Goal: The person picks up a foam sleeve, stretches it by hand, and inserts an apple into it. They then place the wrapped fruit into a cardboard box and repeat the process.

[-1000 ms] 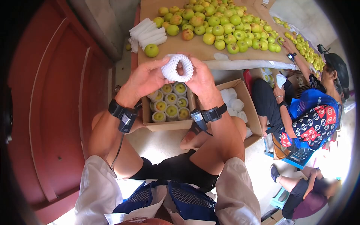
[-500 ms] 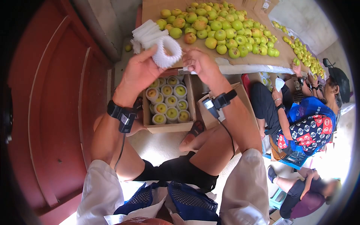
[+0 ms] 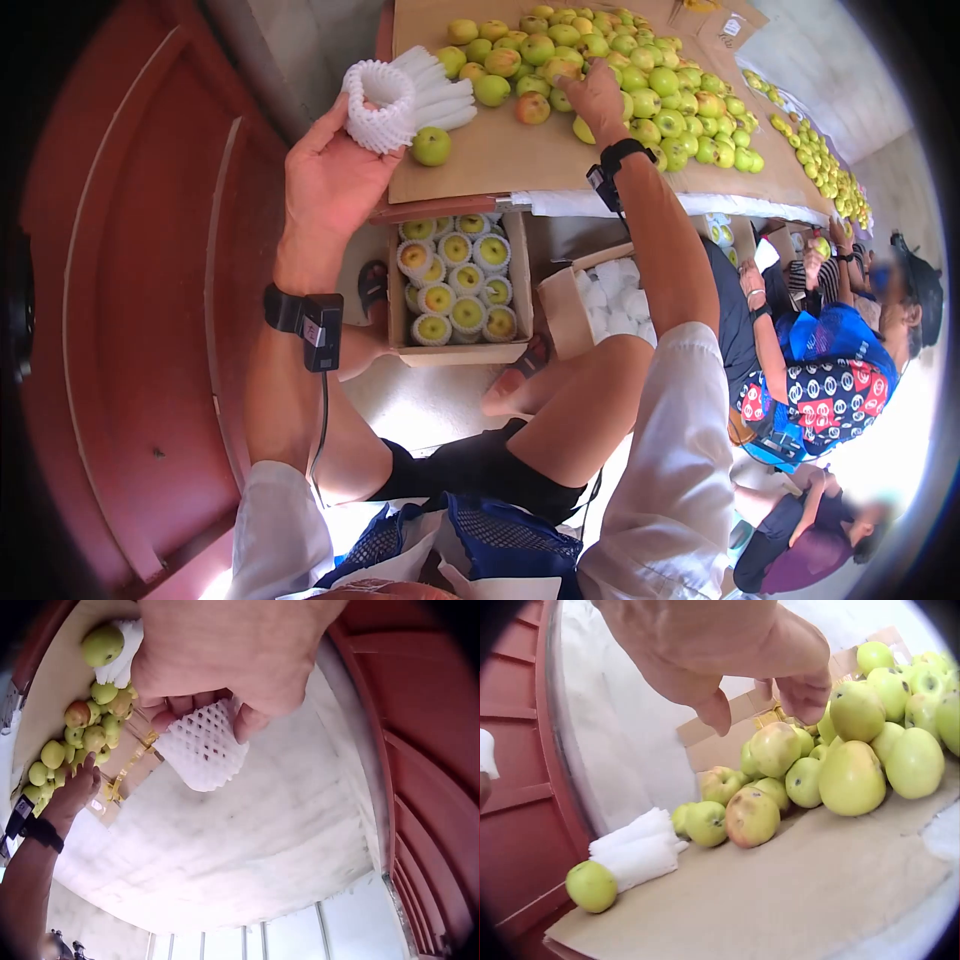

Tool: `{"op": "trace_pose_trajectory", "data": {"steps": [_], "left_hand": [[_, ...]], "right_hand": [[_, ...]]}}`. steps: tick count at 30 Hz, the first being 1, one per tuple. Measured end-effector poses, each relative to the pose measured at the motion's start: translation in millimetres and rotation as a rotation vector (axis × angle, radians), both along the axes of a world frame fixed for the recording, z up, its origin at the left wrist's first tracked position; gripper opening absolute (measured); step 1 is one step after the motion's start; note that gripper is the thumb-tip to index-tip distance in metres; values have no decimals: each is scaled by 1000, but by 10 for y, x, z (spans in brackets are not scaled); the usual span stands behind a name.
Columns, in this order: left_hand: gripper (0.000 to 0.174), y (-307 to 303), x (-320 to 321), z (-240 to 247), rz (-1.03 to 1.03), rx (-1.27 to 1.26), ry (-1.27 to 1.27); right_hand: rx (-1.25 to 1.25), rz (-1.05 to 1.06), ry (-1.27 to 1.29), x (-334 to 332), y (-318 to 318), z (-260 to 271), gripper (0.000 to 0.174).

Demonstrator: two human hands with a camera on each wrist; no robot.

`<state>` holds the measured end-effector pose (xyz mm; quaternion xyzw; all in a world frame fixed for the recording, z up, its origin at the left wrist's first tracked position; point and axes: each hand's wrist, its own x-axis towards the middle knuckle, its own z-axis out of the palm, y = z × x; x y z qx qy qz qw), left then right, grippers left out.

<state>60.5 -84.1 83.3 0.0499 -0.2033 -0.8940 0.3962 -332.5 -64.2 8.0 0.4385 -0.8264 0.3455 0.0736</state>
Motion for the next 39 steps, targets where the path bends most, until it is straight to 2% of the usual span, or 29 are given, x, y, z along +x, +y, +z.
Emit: {"op": "trace_pose_trajectory", "data": {"steps": [1,5,11,14,17,20,21,24,27,30,33,36,39], "left_hand": [[41,-10,-3,-8,-9,-3,9],[41,7,1,40,4,-12,10],[39,-21,20,47,34,-11,-18],[38,-24,19,54,34,-23,-6],[38,-32,26,69,35,6,0],[37,-19,28,75,33,-23,10],[37,-13,26,70,39,-16,1],[37,-21,19,72,42,-13,-6],[37,-24,11,40,20,-20,18],[37,-32,-21,75,27,-24,26],[37,-1,-58,81,29,-30,34],[37,36,-83,89,25,-20,33],[36,19,-115,56,2,-17,24]], "right_hand": [[45,10,-61,-2,-35,17,87],[39,80,-70,-294,-368,-240,89],[118,-9,-31,-229,-446,-260,86],[-55,82,-99,-241,-364,-303,85],[-210,154,-591,255,0,82,73],[-419,486,-1336,440,237,127,56],[-456,585,-1464,470,319,143,46],[-440,671,-1556,596,486,182,48],[-464,658,-1553,687,587,183,47],[-371,549,-1347,690,680,138,53],[-182,427,-883,891,906,79,64],[-93,441,-683,1002,989,-84,76],[-225,462,-748,1087,974,-335,81]]}}
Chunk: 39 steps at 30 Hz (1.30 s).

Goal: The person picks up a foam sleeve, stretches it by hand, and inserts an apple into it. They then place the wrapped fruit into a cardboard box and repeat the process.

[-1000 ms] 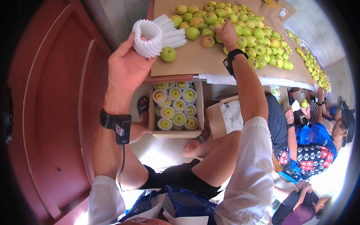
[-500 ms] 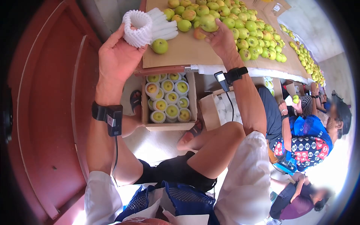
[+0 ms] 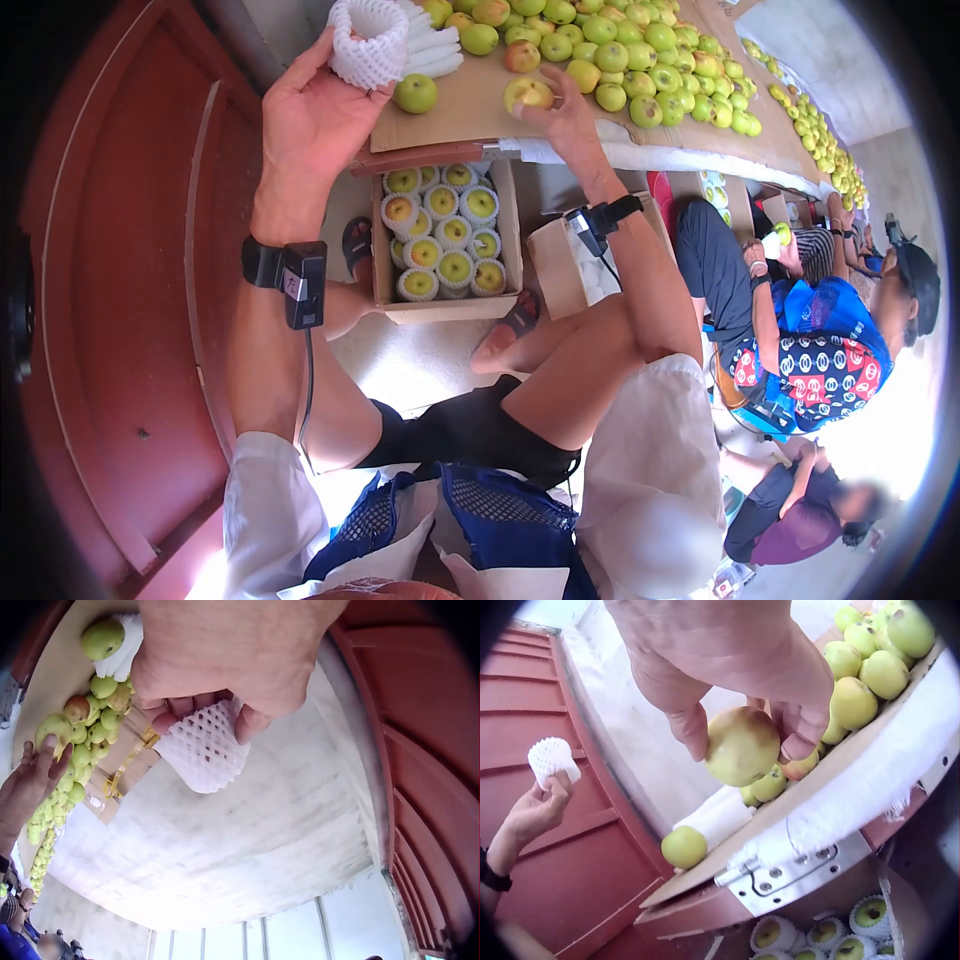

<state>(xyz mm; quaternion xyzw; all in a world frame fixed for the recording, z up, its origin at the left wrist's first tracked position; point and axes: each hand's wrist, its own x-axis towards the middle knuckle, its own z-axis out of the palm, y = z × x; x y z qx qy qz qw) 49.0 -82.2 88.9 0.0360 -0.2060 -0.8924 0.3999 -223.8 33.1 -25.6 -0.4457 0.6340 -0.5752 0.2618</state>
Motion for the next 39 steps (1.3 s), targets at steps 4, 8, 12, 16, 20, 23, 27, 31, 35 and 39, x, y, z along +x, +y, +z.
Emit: {"op": "trace_pose_trajectory", "data": {"steps": [4,8,12,16,20,23,27,31,35,39], "left_hand": [[36,-37,-10,-41,-26,0,-10],[36,-22,-22,-45,-20,4,-13],[35,6,-50,-40,-27,3,-22],[36,24,-79,-54,-21,6,-53],[38,136,-114,5,12,-12,-52],[40,139,-120,-19,-40,-48,-54],[45,160,-178,-58,-95,-45,-53],[42,234,-238,-84,-156,-45,-35],[34,360,-333,-113,-265,-148,-114],[32,375,-386,-174,-322,-325,-233]], "right_hand": [[14,-22,74,115,50,-96,83],[48,-51,308,-18,27,-342,81],[103,-70,473,23,109,-220,81],[145,-42,501,17,133,-169,86],[119,-28,455,2,138,-182,85],[96,-7,294,2,179,-172,82],[44,-111,204,-30,243,-48,73],[-33,-31,137,171,303,451,60],[-39,249,-548,680,343,704,46],[-84,429,-733,733,348,779,44]]}}
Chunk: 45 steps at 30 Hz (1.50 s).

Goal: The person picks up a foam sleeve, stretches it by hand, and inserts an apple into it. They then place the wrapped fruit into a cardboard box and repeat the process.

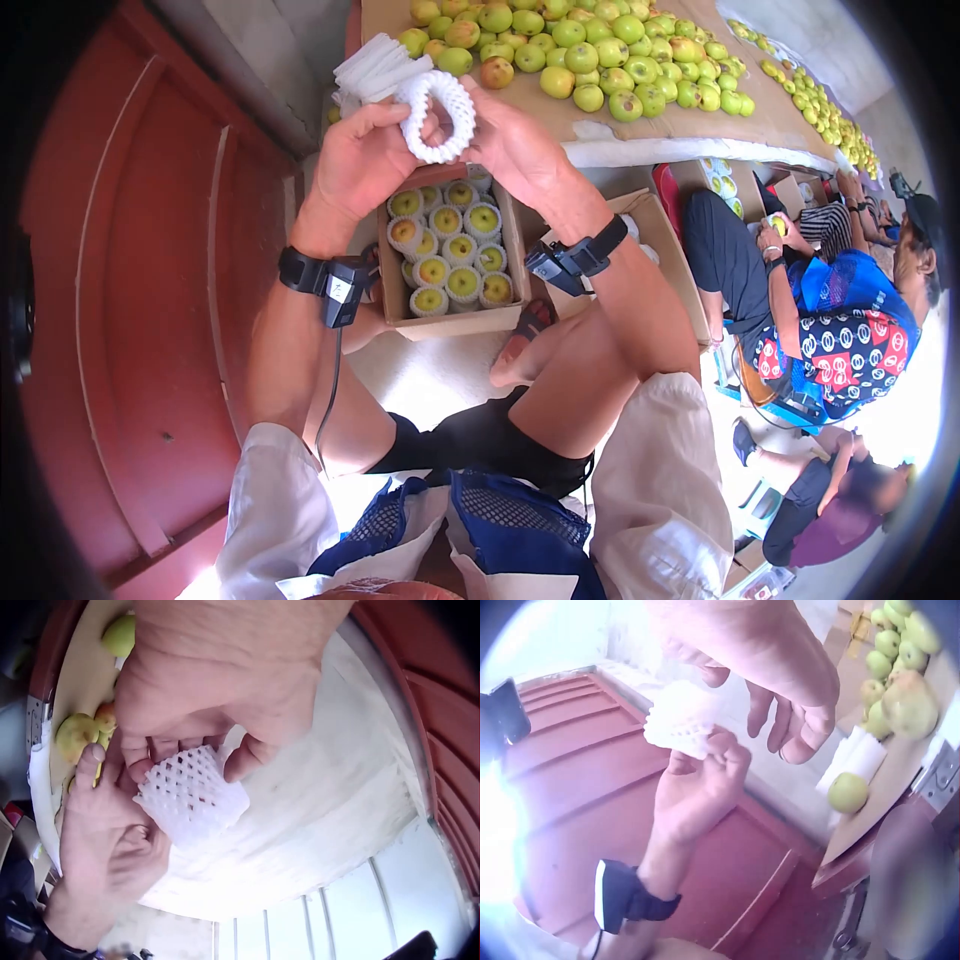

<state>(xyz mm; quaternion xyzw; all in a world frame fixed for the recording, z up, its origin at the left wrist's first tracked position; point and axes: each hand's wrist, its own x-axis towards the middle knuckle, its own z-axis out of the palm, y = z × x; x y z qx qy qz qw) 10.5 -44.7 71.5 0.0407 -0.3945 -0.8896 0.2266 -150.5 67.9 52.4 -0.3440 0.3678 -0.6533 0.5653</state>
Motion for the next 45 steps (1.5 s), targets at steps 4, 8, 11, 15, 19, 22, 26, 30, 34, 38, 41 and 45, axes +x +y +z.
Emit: {"op": "trace_pose_trajectory", "data": {"steps": [4,8,11,15,19,22,26,30,34,38,41,45], "left_hand": [[31,52,27,76,-70,-108,-58],[33,-19,75,58,-134,-188,-71],[35,29,86,121,-79,-194,-85],[37,8,98,92,-116,-204,-95],[35,20,46,29,-114,-189,-91],[31,-10,-17,-117,-152,-168,-111],[30,74,-75,-170,-122,-120,-111],[28,65,-132,-274,-103,-103,-113],[19,87,-243,-353,-54,-45,-111],[23,75,-322,-389,-100,-44,-139],[32,-47,-406,-312,-110,-33,-184],[34,-176,-531,-167,-81,-48,-249]], "right_hand": [[-28,115,-32,-92,55,79,40],[-7,113,-117,-151,56,68,35],[-2,114,-85,-211,57,82,33],[-16,66,-25,-224,70,96,33],[-54,55,-50,-161,93,157,33],[-69,123,-105,-151,128,221,36],[21,40,-183,-241,155,95,35],[60,81,-95,-357,182,-4,31],[110,105,-38,-447,231,-49,30],[69,77,-27,-597,217,-141,27],[75,-33,-89,-676,190,-106,26],[41,-61,12,-898,24,-176,24]]}}
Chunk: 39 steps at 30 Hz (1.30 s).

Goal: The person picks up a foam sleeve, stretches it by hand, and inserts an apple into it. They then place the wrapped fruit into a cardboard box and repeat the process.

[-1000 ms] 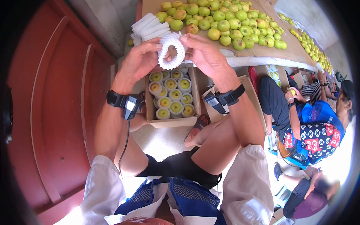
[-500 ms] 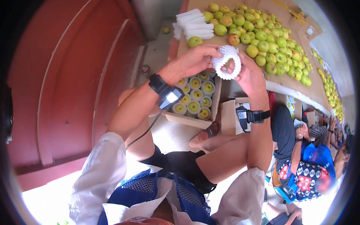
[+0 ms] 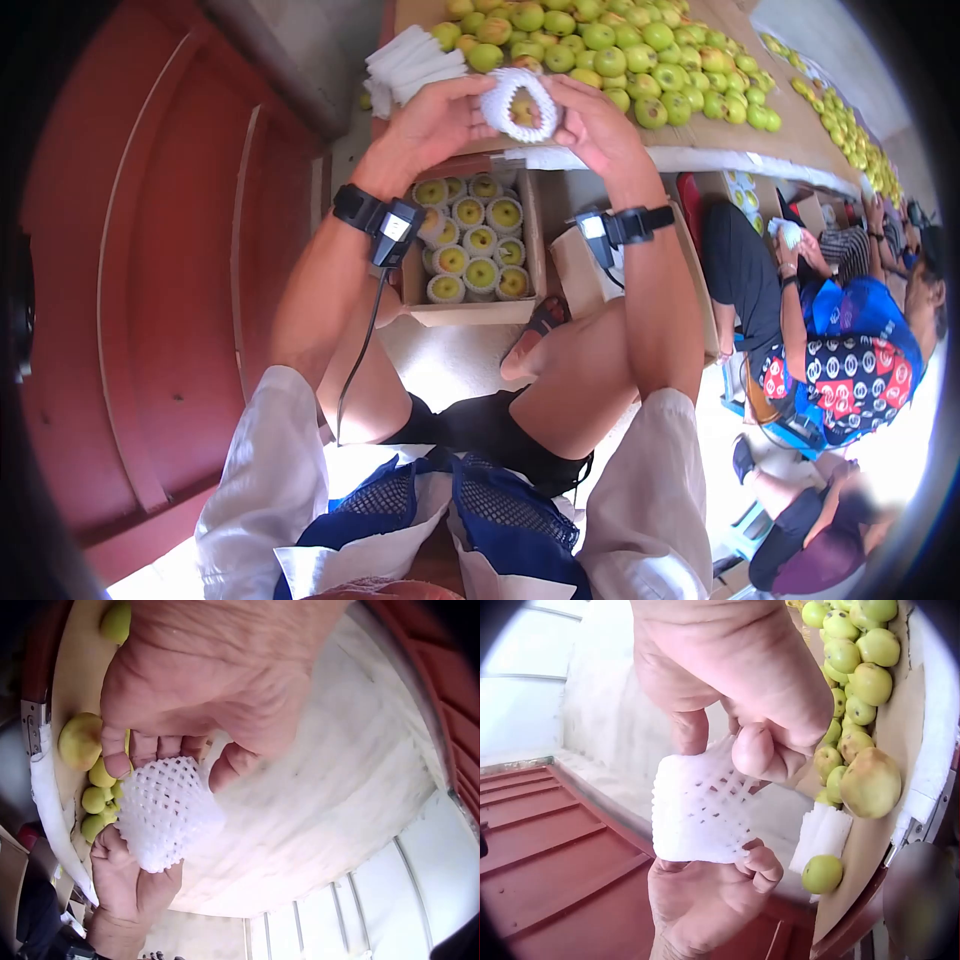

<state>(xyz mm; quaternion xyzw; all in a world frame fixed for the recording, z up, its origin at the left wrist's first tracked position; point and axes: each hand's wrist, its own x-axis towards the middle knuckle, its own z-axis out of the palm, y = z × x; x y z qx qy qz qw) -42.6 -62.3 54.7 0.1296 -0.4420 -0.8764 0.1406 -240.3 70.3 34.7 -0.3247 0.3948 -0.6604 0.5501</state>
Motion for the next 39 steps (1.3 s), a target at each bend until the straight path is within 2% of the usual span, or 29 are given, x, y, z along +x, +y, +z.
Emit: {"op": "trace_pose_trajectory", "data": {"steps": [8,16,23,29,35,39], "left_hand": [[25,-35,-279,-291,176,-63,-228],[21,-63,-443,-486,325,-311,-326],[25,-181,-571,-688,327,-379,-440],[35,-81,-634,-671,416,-578,-619],[37,-202,-744,-1040,494,-754,-711],[35,-140,-740,-1042,562,-728,-697]], "right_hand": [[253,-259,150,5,-98,-121,20],[306,-355,288,-89,-255,-384,24],[353,-454,380,-155,-373,-634,31],[318,-584,710,-225,-541,-972,42],[323,-644,997,-211,-613,-1118,34],[256,-687,817,-164,-618,-1133,35]]}}
